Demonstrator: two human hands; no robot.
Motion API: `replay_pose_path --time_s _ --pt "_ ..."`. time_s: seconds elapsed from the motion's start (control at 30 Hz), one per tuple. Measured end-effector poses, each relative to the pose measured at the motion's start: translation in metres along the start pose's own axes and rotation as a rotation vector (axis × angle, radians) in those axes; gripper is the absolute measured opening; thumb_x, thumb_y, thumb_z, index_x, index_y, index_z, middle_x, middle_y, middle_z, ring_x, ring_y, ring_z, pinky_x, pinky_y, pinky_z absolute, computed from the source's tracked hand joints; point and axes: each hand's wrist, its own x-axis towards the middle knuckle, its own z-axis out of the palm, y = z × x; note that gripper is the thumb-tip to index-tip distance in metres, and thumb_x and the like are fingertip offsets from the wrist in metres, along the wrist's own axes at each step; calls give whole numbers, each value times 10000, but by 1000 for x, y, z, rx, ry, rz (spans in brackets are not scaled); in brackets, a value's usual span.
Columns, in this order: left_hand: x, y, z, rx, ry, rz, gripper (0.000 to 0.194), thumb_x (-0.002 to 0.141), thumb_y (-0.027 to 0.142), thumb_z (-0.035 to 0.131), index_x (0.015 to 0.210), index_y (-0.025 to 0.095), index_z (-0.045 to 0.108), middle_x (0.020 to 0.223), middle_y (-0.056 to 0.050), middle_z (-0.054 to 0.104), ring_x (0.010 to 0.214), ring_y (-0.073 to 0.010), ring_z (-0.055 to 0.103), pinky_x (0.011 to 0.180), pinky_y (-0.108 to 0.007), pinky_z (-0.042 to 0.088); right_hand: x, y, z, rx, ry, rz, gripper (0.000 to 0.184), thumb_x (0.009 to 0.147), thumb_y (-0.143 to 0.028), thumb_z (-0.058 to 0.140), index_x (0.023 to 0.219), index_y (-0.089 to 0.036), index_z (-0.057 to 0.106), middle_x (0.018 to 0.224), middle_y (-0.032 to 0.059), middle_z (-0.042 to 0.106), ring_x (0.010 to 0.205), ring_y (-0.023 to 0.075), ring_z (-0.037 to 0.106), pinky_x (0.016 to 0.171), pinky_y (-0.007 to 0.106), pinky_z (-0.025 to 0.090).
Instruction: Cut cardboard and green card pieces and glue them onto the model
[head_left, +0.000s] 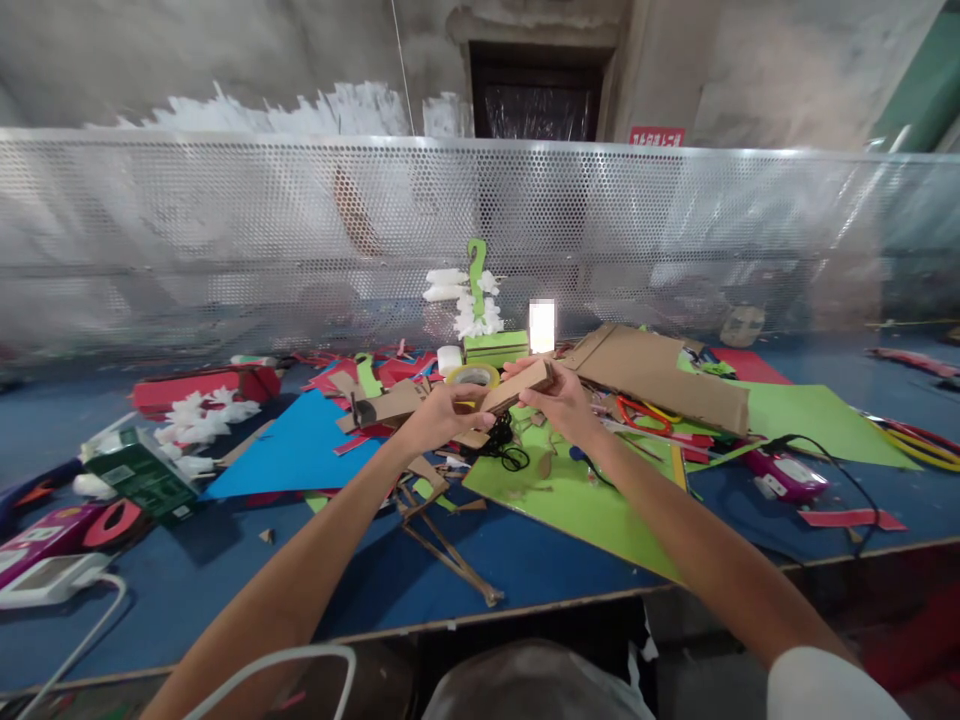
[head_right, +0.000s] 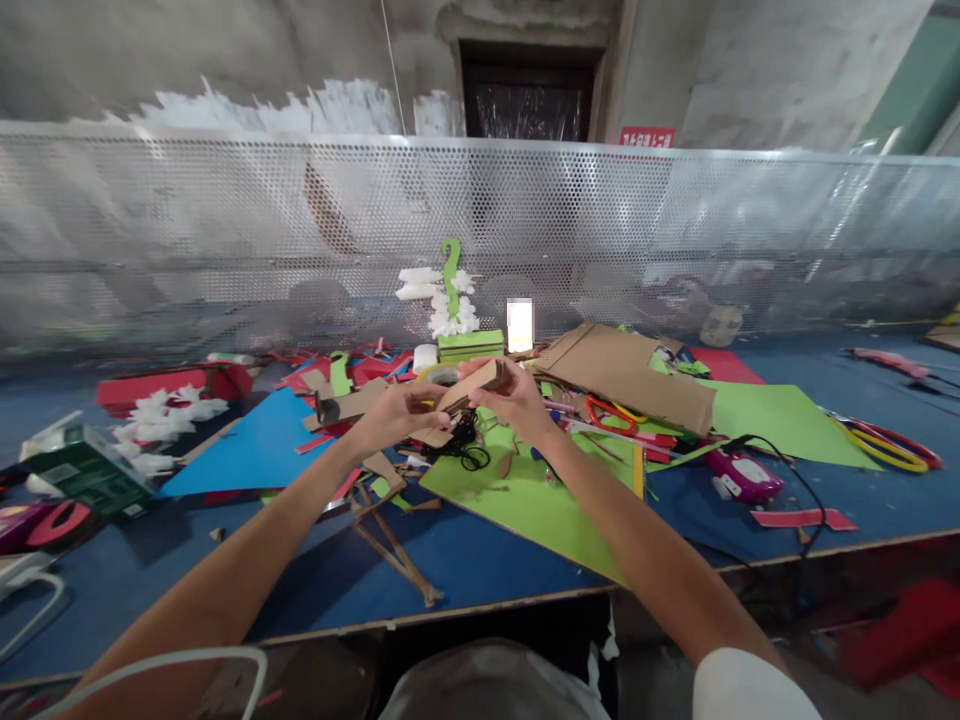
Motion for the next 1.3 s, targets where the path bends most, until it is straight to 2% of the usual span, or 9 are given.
replay_pose_path --time_s 0.2,0.57,0.7,0.77,0.87,0.97,1.1,1.2,1.3 --pt "-1 1 8 -165 -43 -144 546 744 482 882 1142 134 745 961 -102 770 849 -215 746 770 -319 603 -1 1 1 -48 76 19 680 869 -457 793 1471 -338 502 1266 66 742 1174 291 712 802 395 674" --pt "-3 7 16 -254 -71 -251 540 715 500 906 1071 130 741 966 -81 745 893 -217 760 791 -304 621 -2 -2 8 -90 45 37 461 885 -497 764 1107 -289 416 1007 26 776 905 217 752 767 368 635" --pt "-2 0 5 -230 -138 -229 586 802 541 829 1228 160 701 1067 -115 749 950 -247 765 819 -350 630 1 -1 5 -90 61 37 464 877 -491 772 1089 -282 416 980 22 776 878 207 748 762 361 625" --pt "-2 -3 -9 -122 -176 -142 626 895 560 721 1394 198 614 1177 -146 741 989 -268 761 833 -389 629 3 0 0 -80 84 41 463 877 -491 772 1087 -284 415 958 17 775 880 208 749 740 348 617" --pt "-3 -12 -35 325 -142 84 551 952 453 650 1442 214 575 1286 -152 715 1053 -264 732 890 -385 591 6 2 -8 -57 106 79 458 873 -485 776 1075 -285 416 929 8 772 917 210 751 725 328 606" --pt "-3 -26 -53 769 -272 108 408 931 337 649 1321 219 666 1274 -134 723 1097 -275 701 946 -380 543 7 2 -14 -52 86 127 457 865 -487 780 1090 -283 438 930 8 772 939 216 753 713 323 602" --pt "-1 -39 -58 954 -399 141 395 885 257 662 1277 212 686 1272 -123 719 1174 -287 664 1008 -372 495 6 1 -16 -72 28 158 468 850 -494 793 1124 -287 474 945 9 778 969 229 755 782 371 617" --pt "0 -38 -59 893 -310 141 361 900 301 653 1251 227 688 1231 -95 731 1112 -262 683 967 -345 506 6 0 -18 -69 48 160 491 836 -504 805 1142 -288 487 953 13 784 1002 234 756 882 416 615" --pt "-2 -28 -57 677 -56 69 455 897 442 679 1312 259 654 1179 -71 743 1039 -255 710 874 -340 551 6 0 -19 -62 77 156 513 827 -502 815 1172 -291 500 992 22 784 1029 240 756 930 434 605"
